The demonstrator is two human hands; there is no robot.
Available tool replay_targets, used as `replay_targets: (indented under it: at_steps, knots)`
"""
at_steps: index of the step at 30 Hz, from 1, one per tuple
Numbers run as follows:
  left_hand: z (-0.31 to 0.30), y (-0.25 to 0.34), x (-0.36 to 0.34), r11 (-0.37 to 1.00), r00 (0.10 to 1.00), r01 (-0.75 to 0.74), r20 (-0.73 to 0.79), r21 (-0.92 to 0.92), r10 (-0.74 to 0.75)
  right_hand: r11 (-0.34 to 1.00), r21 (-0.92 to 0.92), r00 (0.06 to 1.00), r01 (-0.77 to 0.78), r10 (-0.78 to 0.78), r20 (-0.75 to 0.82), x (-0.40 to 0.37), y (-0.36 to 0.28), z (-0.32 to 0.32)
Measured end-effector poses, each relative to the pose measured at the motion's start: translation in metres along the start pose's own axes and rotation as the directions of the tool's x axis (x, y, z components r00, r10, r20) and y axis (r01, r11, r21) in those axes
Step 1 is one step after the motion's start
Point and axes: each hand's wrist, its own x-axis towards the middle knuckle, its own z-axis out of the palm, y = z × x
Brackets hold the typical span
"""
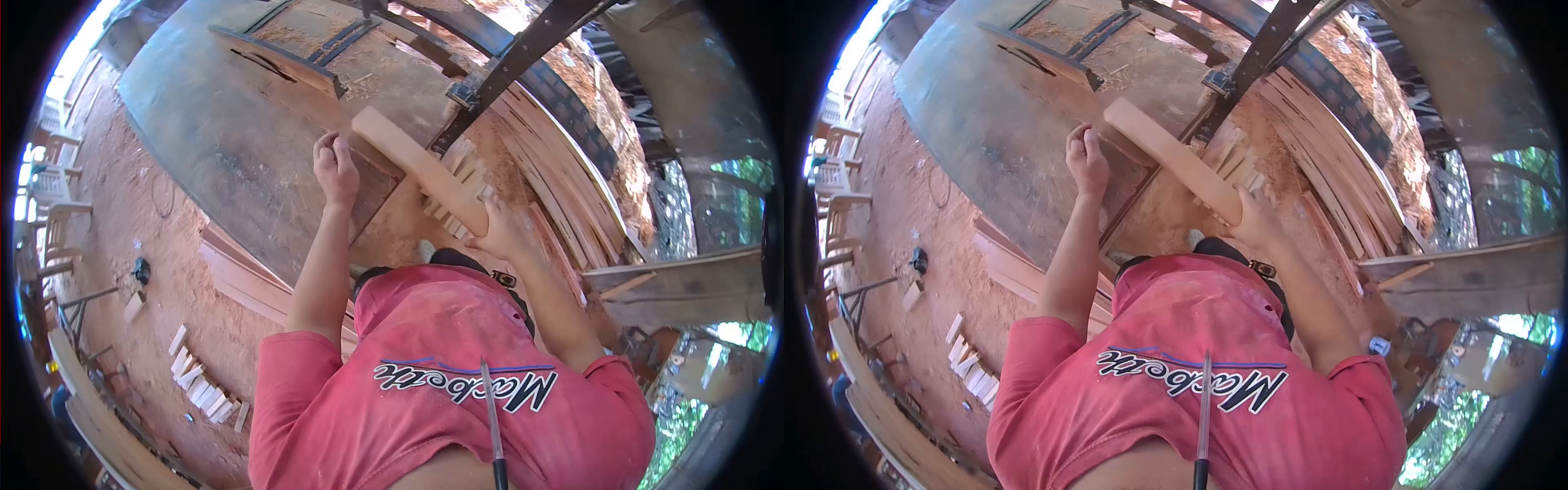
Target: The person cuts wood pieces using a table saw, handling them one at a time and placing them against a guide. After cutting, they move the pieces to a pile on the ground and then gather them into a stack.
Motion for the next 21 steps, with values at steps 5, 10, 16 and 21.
replay_targets:
  at_steps: [5, 10, 16, 21]
  knots:
    - [-0.017, 0.004, -0.016, 0.998, 0.994, 0.055, -0.097, 0.028, -0.052, 0.975, -0.217, 0.996, 0.034, -0.014, 0.093, 0.016, 0.017, 0.007]
    - [-0.026, 0.009, -0.060, 0.968, 0.949, 0.218, -0.204, -0.121, -0.239, 0.792, 0.567, 0.908, -0.225, -0.040, 0.417, 0.018, 0.033, 0.006]
    - [-0.044, 0.068, -0.155, 0.947, 0.914, 0.315, -0.249, -0.059, -0.320, 0.975, 0.030, 0.973, 0.222, -0.220, -0.067, 0.018, 0.061, 0.035]
    - [-0.086, 0.064, -0.252, 0.817, 0.784, 0.576, -0.302, 0.028, -0.542, 0.964, 0.154, 0.964, 0.215, -0.235, 0.127, 0.024, 0.081, 0.040]
